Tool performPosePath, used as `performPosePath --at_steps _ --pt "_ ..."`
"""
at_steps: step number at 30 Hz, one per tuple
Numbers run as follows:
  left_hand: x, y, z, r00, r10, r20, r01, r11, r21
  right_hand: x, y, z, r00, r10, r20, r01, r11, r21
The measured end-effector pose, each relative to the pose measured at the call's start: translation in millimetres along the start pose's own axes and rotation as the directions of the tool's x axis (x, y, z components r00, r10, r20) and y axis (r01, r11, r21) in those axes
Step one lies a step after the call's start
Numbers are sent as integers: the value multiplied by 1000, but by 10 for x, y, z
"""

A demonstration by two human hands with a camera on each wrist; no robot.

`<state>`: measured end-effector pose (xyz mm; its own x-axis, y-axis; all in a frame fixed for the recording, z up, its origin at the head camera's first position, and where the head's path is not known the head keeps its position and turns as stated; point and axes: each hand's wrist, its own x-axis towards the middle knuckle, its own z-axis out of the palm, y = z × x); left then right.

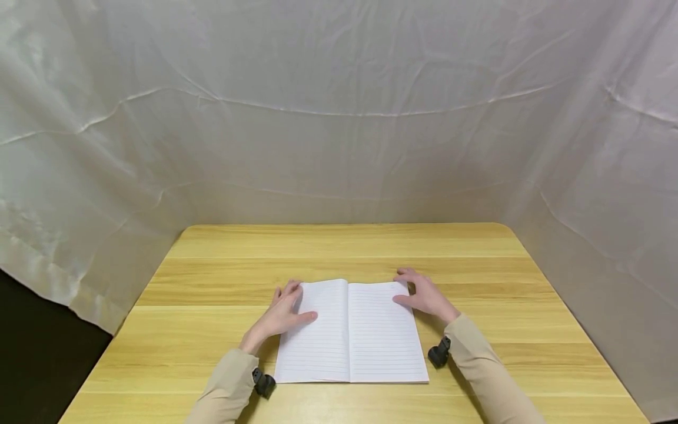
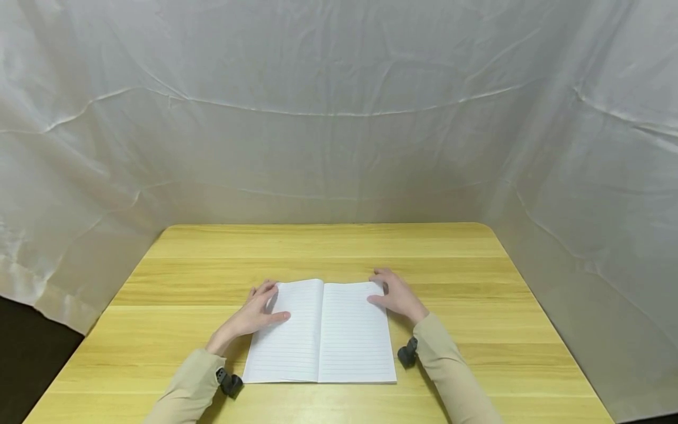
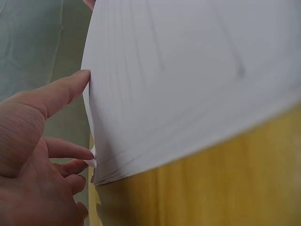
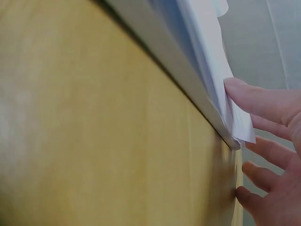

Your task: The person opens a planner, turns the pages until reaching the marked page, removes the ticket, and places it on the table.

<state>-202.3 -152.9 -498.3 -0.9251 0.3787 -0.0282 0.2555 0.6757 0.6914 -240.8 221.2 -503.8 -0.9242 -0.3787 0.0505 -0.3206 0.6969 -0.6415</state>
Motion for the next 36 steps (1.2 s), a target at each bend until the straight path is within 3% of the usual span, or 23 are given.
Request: performPosePath --at_steps 6,16,23,28,36 --pt "-1 0 18 1000 6 8 -6 1000 25 21 3 21 997 13 -82 -12 1000 12" --pt "20 -17 38 1000 18 6 -18 1000 -7 12 -30 39 983 43 -176 -25 995 101" --pt "20 -3 39 999 48 3 -48 998 -38 -18 -72 48 975 12 -224 23 988 154" --pt "23 33 60 998 64 -14 -64 996 -64 -69 -87 61 976 -31 -217 79 973 218" --pt "-12 123 109 997 75 -12 -76 986 -151 -179 -130 76 991 -70 -110 95 965 243"
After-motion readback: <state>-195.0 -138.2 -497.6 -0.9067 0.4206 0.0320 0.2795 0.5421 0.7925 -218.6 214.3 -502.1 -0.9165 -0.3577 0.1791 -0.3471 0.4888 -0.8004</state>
